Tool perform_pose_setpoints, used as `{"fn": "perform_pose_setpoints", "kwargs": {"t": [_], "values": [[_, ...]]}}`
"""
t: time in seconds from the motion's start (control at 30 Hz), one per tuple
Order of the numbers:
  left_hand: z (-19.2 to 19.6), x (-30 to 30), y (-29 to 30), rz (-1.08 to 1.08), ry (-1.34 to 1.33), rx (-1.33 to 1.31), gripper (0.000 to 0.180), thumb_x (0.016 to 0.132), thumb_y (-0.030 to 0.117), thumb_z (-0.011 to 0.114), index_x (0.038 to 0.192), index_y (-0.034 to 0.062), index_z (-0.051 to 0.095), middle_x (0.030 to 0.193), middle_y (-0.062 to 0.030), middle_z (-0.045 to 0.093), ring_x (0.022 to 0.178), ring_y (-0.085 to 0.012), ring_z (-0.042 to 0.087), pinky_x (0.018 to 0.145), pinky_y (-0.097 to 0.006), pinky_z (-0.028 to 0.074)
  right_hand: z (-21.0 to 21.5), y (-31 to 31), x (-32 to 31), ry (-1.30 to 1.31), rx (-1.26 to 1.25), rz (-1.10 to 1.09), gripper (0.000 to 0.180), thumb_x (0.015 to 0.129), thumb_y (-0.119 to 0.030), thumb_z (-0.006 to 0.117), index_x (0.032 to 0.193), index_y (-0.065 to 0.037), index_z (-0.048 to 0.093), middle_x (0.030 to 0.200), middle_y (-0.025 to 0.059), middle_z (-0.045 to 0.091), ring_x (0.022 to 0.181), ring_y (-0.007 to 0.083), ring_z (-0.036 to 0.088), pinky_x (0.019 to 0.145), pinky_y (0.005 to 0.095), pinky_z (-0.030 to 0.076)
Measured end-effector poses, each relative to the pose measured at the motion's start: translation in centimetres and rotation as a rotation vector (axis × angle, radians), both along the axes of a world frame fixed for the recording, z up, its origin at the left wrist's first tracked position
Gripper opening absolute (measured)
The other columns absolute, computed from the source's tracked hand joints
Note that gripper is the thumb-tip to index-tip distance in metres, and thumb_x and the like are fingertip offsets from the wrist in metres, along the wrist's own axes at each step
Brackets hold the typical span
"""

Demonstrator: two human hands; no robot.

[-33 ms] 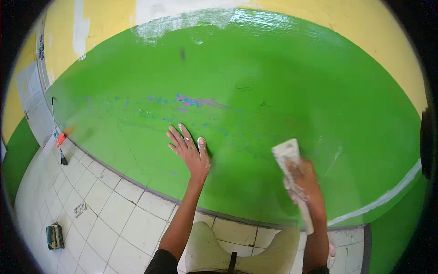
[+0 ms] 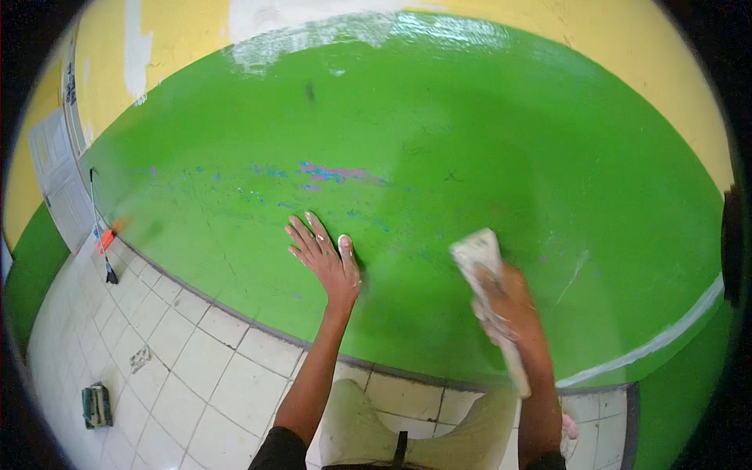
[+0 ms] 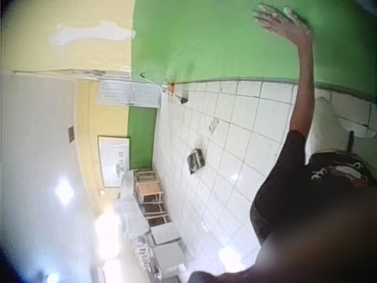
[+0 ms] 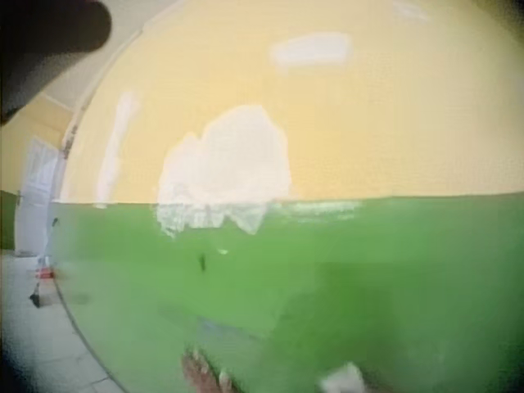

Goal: Apply and smooth wall putty on a damaged section of a green wall using putty knives.

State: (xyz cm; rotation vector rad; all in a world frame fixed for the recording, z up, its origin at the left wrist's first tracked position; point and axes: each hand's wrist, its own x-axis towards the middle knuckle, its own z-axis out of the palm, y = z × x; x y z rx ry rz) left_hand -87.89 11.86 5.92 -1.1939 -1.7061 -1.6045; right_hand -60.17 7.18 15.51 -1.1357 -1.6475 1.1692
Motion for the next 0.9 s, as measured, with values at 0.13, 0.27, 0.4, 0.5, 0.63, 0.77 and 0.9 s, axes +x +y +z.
{"fn": "perform_pose_setpoints", "kwargs": {"t": [0.13, 0.27, 0.4, 0.5, 0.63, 0.77, 0.9], "values": [[-0.5, -0.6, -0.7, -0.045, 0.027, -0.003, 0.065, 0.098, 0.042, 0.037, 0.150, 0.0067, 0.019, 0.157, -0.0199, 0.006, 0.145, -0.0387, 0.001, 0.112, -0.058, -0.001, 0.6, 1.4, -7.7, -0.123, 0.082, 0.111, 0.028, 0.097, -0.030, 0.052, 0.094, -0.002, 0.051, 0.053, 0.0028, 0.048, 0.034, 0.0105, 0.040, 0.030, 0.0281, 0.034], [-2.7, -2.8, -2.5, -0.093, 0.170, -0.140, 0.061, 0.096, 0.031, 0.047, 0.148, 0.0057, 0.026, 0.156, -0.0201, 0.010, 0.144, -0.0376, 0.009, 0.114, -0.054, 0.008, 0.4, 0.1, -3.3, -0.058, -0.122, 0.019, 0.028, 0.098, -0.027, 0.049, 0.091, 0.000, 0.054, 0.054, 0.0040, 0.048, 0.035, 0.0131, 0.042, 0.031, 0.0295, 0.035], [-5.5, -0.3, -6.0, -0.305, -0.153, 0.051, 0.044, 0.095, 0.019, 0.052, 0.135, 0.0010, 0.045, 0.139, -0.0215, 0.041, 0.127, -0.0318, 0.042, 0.102, -0.042, 0.036, -0.1, -0.5, -1.4, -0.030, -0.081, 0.007, 0.029, 0.098, -0.029, 0.049, 0.093, -0.001, 0.054, 0.054, 0.0037, 0.049, 0.035, 0.0126, 0.040, 0.031, 0.0287, 0.036], [-6.6, 4.6, -7.6, -0.777, -0.526, -0.122, 0.037, 0.098, 0.025, 0.050, 0.120, -0.0043, 0.053, 0.117, -0.0189, 0.059, 0.102, -0.0241, 0.060, 0.085, -0.037, 0.050, -1.0, 2.3, -6.5, 0.130, -0.004, 0.071, 0.032, 0.096, -0.034, 0.053, 0.097, -0.002, 0.052, 0.052, 0.0038, 0.049, 0.032, 0.0100, 0.040, 0.026, 0.0256, 0.030], [-3.3, 8.3, -7.7, -1.104, -0.961, -0.154, 0.048, 0.098, 0.040, 0.045, 0.120, -0.0020, 0.052, 0.115, -0.0169, 0.059, 0.099, -0.0214, 0.061, 0.082, -0.037, 0.052, -1.2, 2.6, -10.6, 0.064, 0.244, 0.110, 0.029, 0.097, -0.031, 0.053, 0.099, -0.002, 0.053, 0.052, 0.0037, 0.048, 0.031, 0.0110, 0.039, 0.027, 0.0269, 0.030], [1.0, 7.3, -8.5, -1.312, -1.081, -0.067, 0.054, 0.097, 0.048, 0.044, 0.119, -0.0005, 0.051, 0.116, -0.0171, 0.058, 0.099, -0.0227, 0.061, 0.083, -0.040, 0.051, -3.7, 0.4, -9.0, 0.177, 0.021, 0.048, 0.028, 0.097, -0.029, 0.051, 0.102, -0.002, 0.056, 0.053, 0.0040, 0.049, 0.030, 0.0100, 0.037, 0.026, 0.0263, 0.029], [2.0, 8.1, -4.7, -1.202, -1.090, 0.050, 0.045, 0.098, 0.045, 0.047, 0.111, 0.0029, 0.055, 0.087, -0.0056, 0.059, 0.078, -0.0098, 0.058, 0.059, -0.026, 0.049, -4.1, 3.9, -12.6, 0.073, 0.642, -0.055, 0.030, 0.094, -0.026, 0.053, 0.094, 0.004, 0.057, 0.062, 0.0127, 0.055, 0.054, 0.0262, 0.057, 0.052, 0.0421, 0.045]]}}
